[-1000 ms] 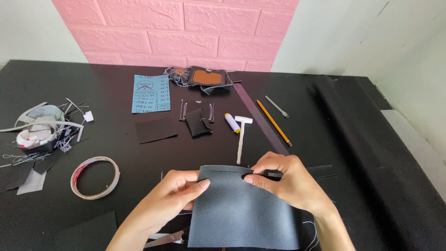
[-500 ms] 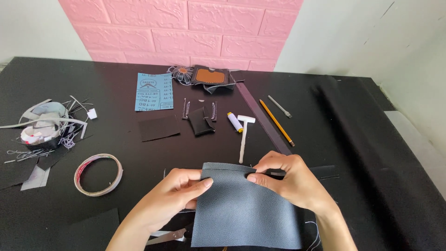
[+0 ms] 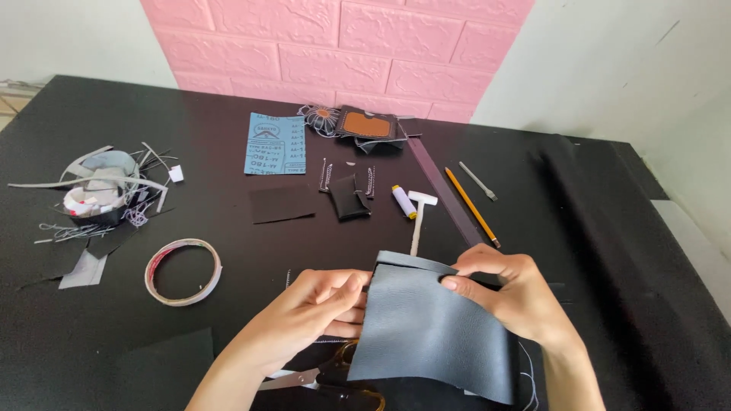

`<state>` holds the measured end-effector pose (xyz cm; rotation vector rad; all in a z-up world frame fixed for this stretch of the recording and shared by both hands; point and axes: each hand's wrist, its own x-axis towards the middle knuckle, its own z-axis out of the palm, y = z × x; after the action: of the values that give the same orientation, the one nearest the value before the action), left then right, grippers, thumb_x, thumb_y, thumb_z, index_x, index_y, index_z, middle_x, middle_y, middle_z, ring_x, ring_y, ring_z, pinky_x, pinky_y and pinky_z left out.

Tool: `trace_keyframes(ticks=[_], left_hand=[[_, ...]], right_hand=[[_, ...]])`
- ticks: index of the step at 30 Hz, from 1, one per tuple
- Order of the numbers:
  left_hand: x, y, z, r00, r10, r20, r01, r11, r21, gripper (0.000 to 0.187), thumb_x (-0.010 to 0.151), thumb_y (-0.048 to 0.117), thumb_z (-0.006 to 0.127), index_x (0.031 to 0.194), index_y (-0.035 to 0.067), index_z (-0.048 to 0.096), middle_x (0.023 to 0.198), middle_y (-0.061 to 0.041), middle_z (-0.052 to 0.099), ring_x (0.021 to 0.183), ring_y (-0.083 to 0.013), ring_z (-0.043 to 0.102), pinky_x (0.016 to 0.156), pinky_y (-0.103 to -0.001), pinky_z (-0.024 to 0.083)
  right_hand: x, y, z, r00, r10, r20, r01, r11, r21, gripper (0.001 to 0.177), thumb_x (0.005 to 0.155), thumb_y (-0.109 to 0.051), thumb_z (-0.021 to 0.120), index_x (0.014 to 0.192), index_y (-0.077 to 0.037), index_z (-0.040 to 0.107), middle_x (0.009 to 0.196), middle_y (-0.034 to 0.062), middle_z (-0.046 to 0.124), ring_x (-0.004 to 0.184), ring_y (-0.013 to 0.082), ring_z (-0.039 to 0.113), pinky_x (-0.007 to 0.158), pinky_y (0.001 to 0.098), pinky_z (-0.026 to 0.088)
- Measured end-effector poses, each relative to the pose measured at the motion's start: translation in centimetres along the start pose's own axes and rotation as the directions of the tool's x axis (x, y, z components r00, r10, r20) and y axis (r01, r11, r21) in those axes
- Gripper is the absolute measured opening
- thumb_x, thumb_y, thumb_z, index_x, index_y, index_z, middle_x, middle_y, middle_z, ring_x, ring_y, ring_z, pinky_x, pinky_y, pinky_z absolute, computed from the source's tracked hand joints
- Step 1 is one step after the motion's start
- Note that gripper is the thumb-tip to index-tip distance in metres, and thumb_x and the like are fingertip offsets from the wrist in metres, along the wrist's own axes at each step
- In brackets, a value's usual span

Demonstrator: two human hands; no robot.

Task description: The person is cutting out specific shapes from leather sheets using scissors and organizing the pieces on a workbench.

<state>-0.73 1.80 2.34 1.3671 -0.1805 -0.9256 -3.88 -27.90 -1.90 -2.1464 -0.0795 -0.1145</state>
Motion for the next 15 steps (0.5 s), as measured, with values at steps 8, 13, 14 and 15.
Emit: trace_keyframes(ticks=[8,13,14,15], left_hand=[[0.4,-0.7,-0.3,0.995,0.037,-0.092,-0.024,0.989,0.143,0.055,0.085,0.041,0.067,0.123,0.004,0.077,0.102,0.001,0.069,0.106,-0.0086,0.069,0.098,-0.036,0.062],[2.4,-3.3,-0.9,0.965,0.132,-0.227,-0.072,0.964,0.257,0.029,0.095,0.035,0.071,0.087,0.009,0.06,0.063,0.004,0.028,0.065,-0.0089,0.039,0.069,-0.031,0.06],[2.8,-3.9,-1.1,0.959,0.167,-0.227,-0.107,0.961,0.255,0.051,0.101,0.031,0.071,0.068,0.01,0.038,0.068,0.002,0.023,0.062,-0.0105,0.033,0.063,-0.03,0.059],[2.7,-3.3,-0.8,0.961,0.166,-0.22,-0.107,0.961,0.257,0.051,0.101,0.031,0.071,0.068,0.01,0.038,0.068,0.002,0.023,0.062,-0.0105,0.033,0.063,-0.03,0.059]], right_hand=[[0.0,0.3,0.2,0.995,-0.096,-0.017,0.096,0.995,-0.017,0.007,0.077,-0.01,0.087,0.078,-0.006,0.082,0.078,0.002,0.074,0.079,0.0138,0.069,0.073,0.025,0.055],[0.0,-0.6,1.1,0.998,-0.069,0.014,0.069,0.997,-0.026,0.009,0.078,-0.012,0.088,0.075,-0.007,0.081,0.074,-0.0008,0.068,0.073,0.0114,0.062,0.067,0.026,0.047],[-0.1,-0.7,1.3,0.999,-0.05,0.014,0.05,0.998,-0.03,0.007,0.078,-0.012,0.089,0.077,-0.009,0.084,0.075,-0.0013,0.068,0.072,0.0103,0.062,0.067,0.0256,0.047],[0.0,-0.7,1.2,0.999,-0.046,0.008,0.046,0.998,-0.032,0.007,0.078,-0.012,0.089,0.077,-0.009,0.084,0.075,-0.0013,0.068,0.072,0.0103,0.062,0.067,0.0256,0.047]])
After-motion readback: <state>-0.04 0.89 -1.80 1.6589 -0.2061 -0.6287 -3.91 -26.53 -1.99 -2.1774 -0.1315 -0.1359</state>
